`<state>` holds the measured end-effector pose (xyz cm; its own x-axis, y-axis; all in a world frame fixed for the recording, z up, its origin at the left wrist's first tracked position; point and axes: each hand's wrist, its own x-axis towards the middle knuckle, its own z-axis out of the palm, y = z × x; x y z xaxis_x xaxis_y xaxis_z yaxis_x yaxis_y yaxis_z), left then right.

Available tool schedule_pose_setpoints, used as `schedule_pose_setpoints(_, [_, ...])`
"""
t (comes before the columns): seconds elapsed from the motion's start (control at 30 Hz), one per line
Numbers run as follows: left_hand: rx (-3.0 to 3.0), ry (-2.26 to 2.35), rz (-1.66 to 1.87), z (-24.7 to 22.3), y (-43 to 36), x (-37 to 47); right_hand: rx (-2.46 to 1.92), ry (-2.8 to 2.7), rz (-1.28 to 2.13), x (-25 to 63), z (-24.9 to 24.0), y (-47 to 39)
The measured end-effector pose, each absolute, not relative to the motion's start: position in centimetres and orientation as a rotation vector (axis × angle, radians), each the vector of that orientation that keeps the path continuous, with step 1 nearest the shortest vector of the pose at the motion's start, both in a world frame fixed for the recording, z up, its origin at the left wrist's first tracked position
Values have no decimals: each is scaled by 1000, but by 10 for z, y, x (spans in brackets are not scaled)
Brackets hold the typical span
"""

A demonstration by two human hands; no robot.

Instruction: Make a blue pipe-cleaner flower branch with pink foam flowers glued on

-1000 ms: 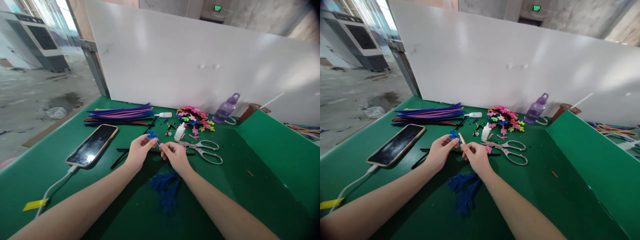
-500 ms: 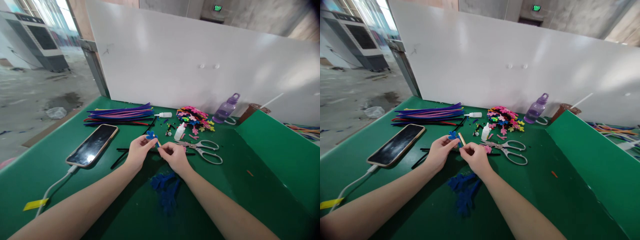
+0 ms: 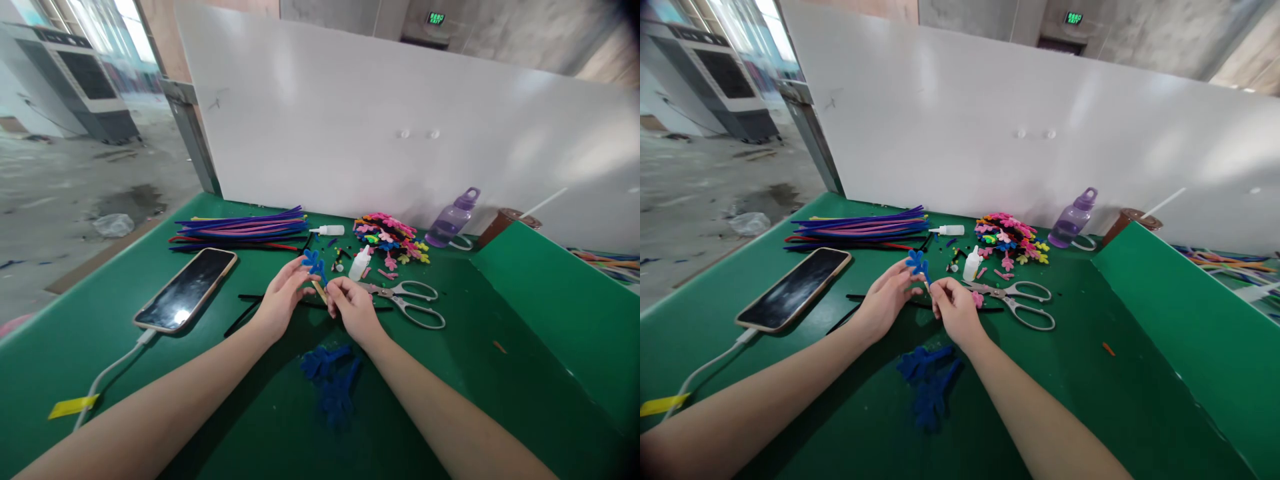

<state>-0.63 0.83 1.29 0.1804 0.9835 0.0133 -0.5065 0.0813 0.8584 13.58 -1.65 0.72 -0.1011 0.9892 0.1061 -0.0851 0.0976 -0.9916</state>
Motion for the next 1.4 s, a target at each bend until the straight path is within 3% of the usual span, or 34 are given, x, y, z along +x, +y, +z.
schedule_pose_setpoints(0.2, [930, 550, 1050, 12, 2, -6, -636, -939, 1812, 134, 17, -20])
schedule_pose_setpoints(0.37, [979, 571, 1040, 9, 0, -6, -594, -848, 1984, 135, 22, -24])
schedule_pose_setpoints(0.6, [1095, 684, 1140, 10, 3, -7, -800, -1101, 1652, 133, 13, -20])
schedule_pose_setpoints(0.8, [1294, 827, 1247, 12, 2, -8, -1241, -1639, 793, 133, 15, -26])
schedule_pose_setpoints(1.0, [1505, 924, 1238, 10, 1, -7, -1308, -1922, 118, 133, 11, -29])
schedule_pose_setpoints(1.4, [1818, 912, 1223, 18, -7, -6, -987, -1492, 695, 131, 17, -27])
